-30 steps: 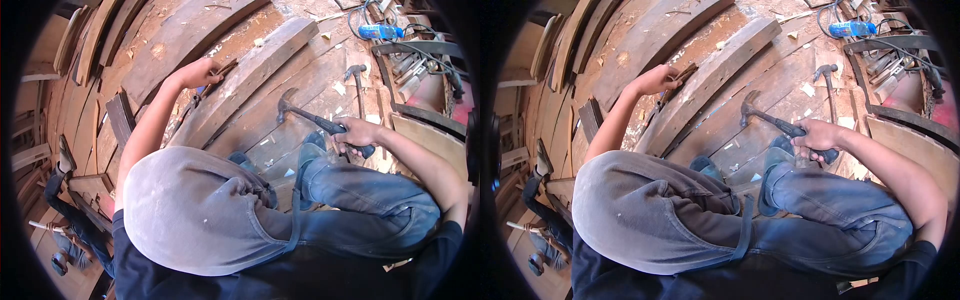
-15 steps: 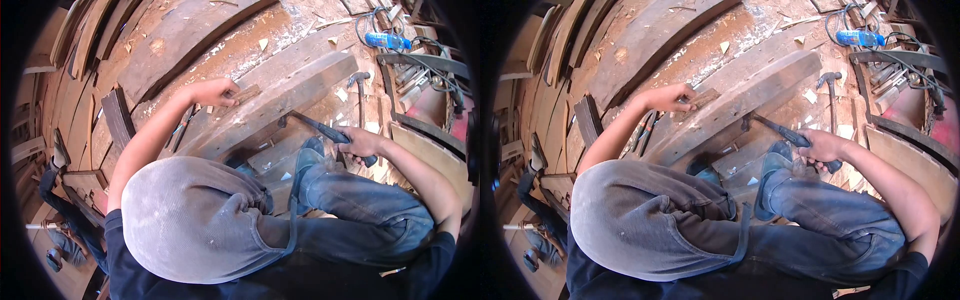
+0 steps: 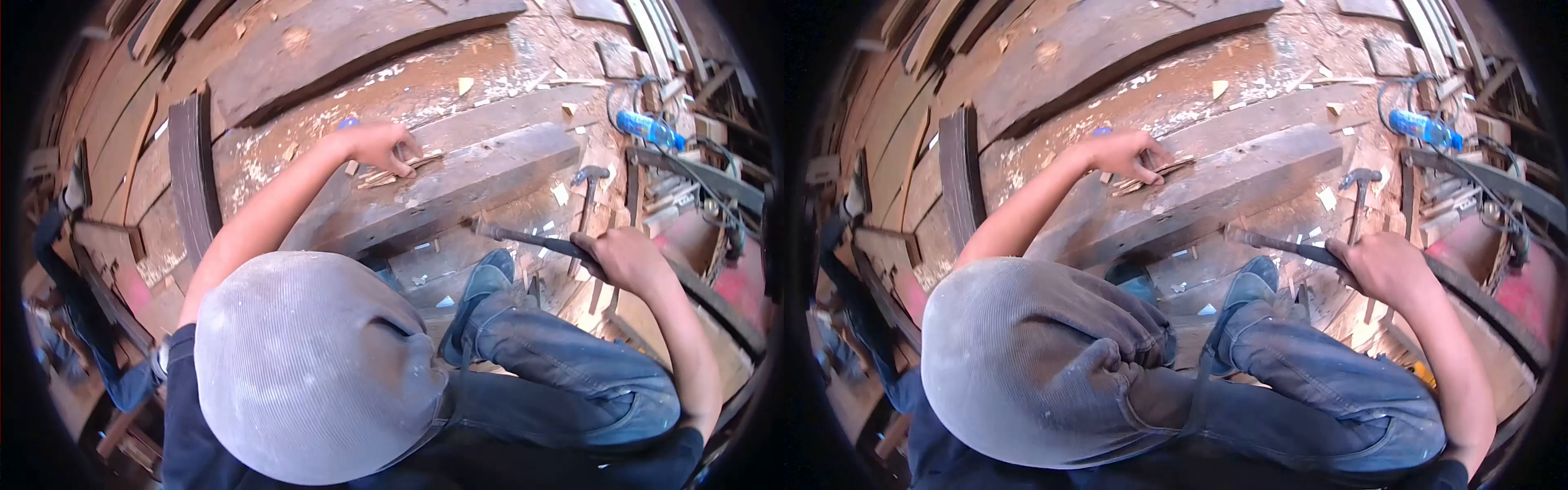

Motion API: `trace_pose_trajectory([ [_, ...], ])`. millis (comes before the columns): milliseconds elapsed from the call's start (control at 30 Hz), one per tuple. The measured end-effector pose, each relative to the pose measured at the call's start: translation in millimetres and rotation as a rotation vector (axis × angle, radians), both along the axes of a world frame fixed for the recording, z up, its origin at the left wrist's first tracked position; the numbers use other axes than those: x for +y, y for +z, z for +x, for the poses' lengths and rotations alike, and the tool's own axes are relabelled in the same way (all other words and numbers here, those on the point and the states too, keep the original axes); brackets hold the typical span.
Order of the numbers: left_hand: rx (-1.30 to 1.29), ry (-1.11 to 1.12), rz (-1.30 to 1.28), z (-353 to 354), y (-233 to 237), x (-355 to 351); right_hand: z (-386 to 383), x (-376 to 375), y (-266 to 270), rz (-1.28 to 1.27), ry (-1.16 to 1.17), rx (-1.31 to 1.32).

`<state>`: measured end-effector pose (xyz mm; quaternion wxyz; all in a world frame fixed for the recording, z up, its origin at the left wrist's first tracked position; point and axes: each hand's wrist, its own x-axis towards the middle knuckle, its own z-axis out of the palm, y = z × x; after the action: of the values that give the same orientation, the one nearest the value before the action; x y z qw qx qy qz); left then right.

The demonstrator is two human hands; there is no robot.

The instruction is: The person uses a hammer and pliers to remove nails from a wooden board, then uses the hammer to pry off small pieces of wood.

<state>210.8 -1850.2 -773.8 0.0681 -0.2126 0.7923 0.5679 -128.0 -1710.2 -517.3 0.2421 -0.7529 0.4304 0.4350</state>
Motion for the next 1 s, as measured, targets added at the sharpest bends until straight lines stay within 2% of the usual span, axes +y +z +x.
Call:
trace_pose_trajectory([
  [100, -0.002, 0.073, -0.060, 3, 2, 10, 10, 0, 27, -0.161, 0.262, -0.073],
  [200, -0.110, 0.082, -0.123, 7, 29, 17, 21, 1, 52, -0.203, 0.378, -0.186],
  [300, 0.050, 0.347, -0.101, 22, 26, 34, 19, -8, 54, -0.306, 0.485, -0.395],
  [400, 0.028, 0.733, -0.041, 53, 65, 63, -4, -19, 10, -0.265, 0.131, -0.548],
  [433, -0.021, 0.793, -0.141, 68, 66, 84, 3, -24, 2, -0.205, -0.009, -0.447],
  [467, -0.070, 0.848, -0.241, 83, 66, 109, 4, -27, -11, -0.209, 0.010, -0.420],
  [533, -0.301, 0.712, -0.285, 99, 86, 165, 7, -31, -39, -0.211, 0.048, -0.365],
  [633, -0.351, 0.448, -0.627, 110, 86, 226, -2, -39, -58, -0.204, 0.075, -0.398],
  [767, -0.419, 0.508, -0.724, 112, 57, 245, -21, -34, -54, -0.159, 0.088, -0.401],
  [867, -0.469, 0.414, -0.716, 117, 56, 233, -32, -21, -60, -0.173, 0.084, -0.419],
  [1000, -0.368, 0.433, -0.737, 121, 63, 219, -35, -10, -61, -0.223, 0.106, -0.454],
])
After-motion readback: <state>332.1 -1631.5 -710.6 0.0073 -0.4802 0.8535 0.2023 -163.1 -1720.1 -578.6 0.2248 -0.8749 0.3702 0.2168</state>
